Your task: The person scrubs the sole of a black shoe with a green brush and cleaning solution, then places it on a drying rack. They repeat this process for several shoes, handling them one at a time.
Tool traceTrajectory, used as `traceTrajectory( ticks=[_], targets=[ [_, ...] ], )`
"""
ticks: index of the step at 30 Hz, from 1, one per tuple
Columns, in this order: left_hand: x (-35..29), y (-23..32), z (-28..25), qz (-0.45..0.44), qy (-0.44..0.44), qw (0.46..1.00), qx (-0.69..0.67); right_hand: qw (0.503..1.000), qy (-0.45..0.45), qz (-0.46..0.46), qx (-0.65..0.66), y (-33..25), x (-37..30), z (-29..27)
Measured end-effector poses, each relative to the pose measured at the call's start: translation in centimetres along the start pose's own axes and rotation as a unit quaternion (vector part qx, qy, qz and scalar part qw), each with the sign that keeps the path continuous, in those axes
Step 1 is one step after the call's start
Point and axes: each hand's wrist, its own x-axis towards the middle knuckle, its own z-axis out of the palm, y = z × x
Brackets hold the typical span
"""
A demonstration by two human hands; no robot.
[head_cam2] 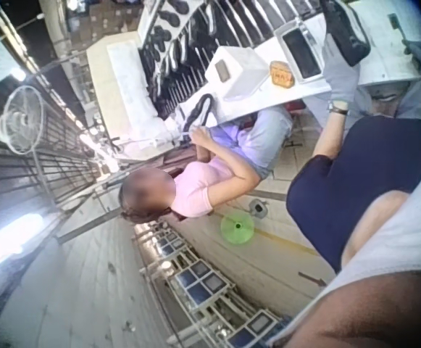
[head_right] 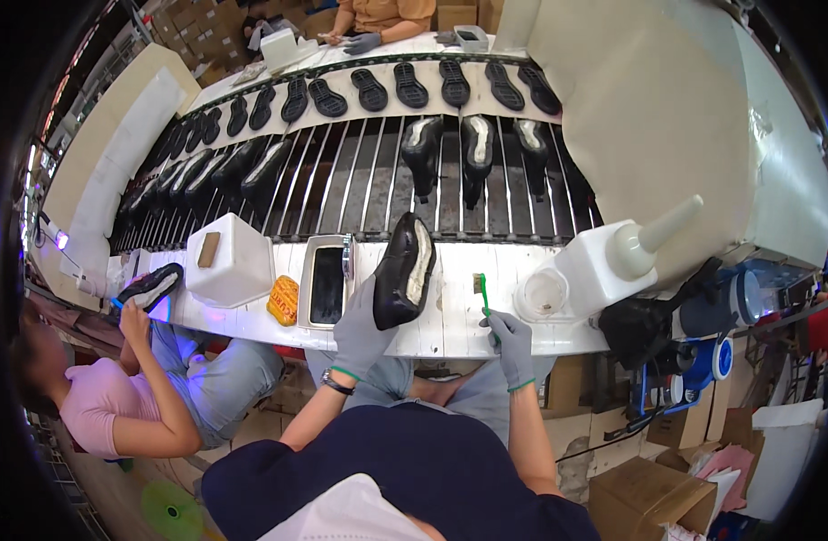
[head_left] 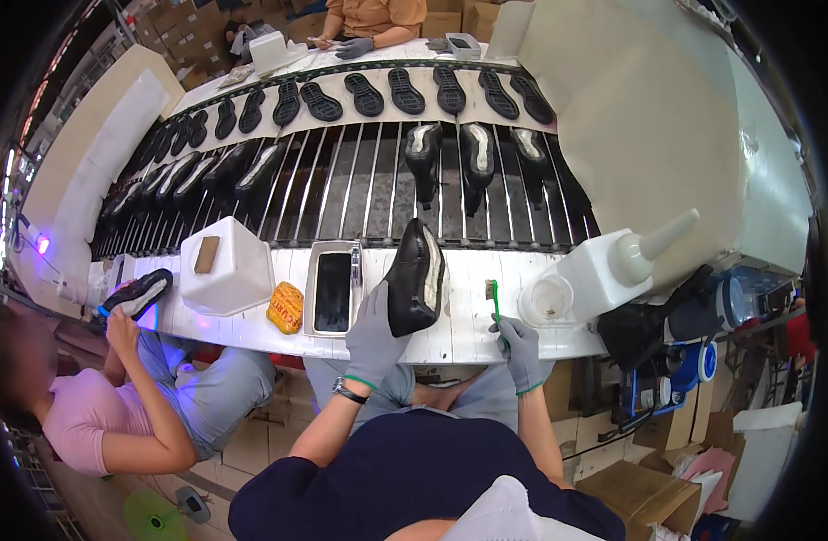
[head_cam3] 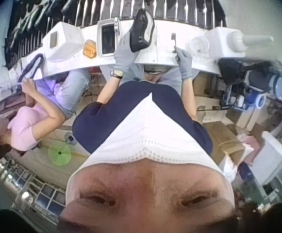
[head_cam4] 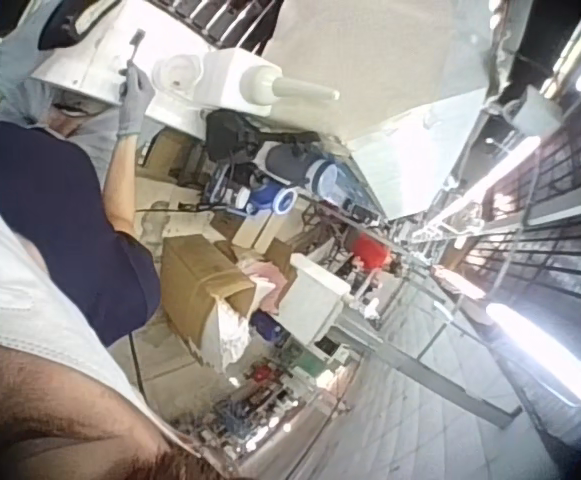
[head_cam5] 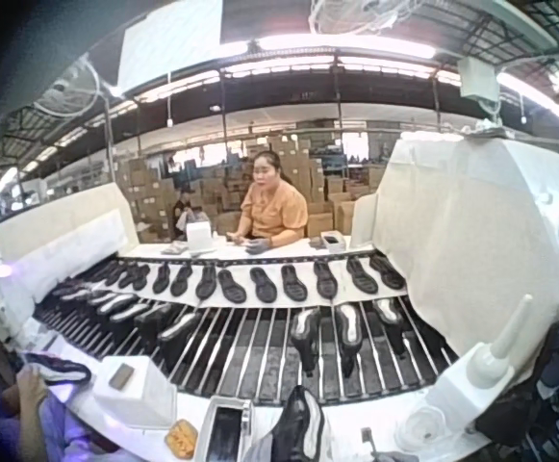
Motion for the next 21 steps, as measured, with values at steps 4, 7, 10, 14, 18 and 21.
traceTrajectory(
  ticks=[4, 7, 10, 14, 18, 21],
  targets=[
    [1.0, -0.9, 1.4, 0.019, 0.019, 0.999, 0.046, 1.0, -0.001, 0.007, 0.016, -0.2, -0.6, 0.1],
    [3.8, -1.2, 0.2, -0.065, 0.065, 0.993, -0.067, 1.0, -0.006, 0.007, 0.026, -0.2, -0.5, -0.3],
    [5.3, -3.6, -1.8, -0.208, 0.018, 0.913, -0.349, 0.999, -0.014, 0.009, 0.037, 0.1, -0.2, -0.4],
    [3.6, -3.5, -3.8, -0.305, 0.028, 0.74, -0.599, 0.998, -0.013, 0.015, 0.051, -0.1, -0.2, -0.5],
    [2.3, -2.6, -5.0, -0.258, 0.12, 0.732, -0.619, 0.998, -0.012, 0.026, 0.056, 0.2, 0.1, -0.8],
    [2.2, -4.7, -4.8, -0.237, 0.157, 0.746, -0.602, 0.998, -0.015, 0.029, 0.061, 0.1, 0.1, -0.9]
  ],
)
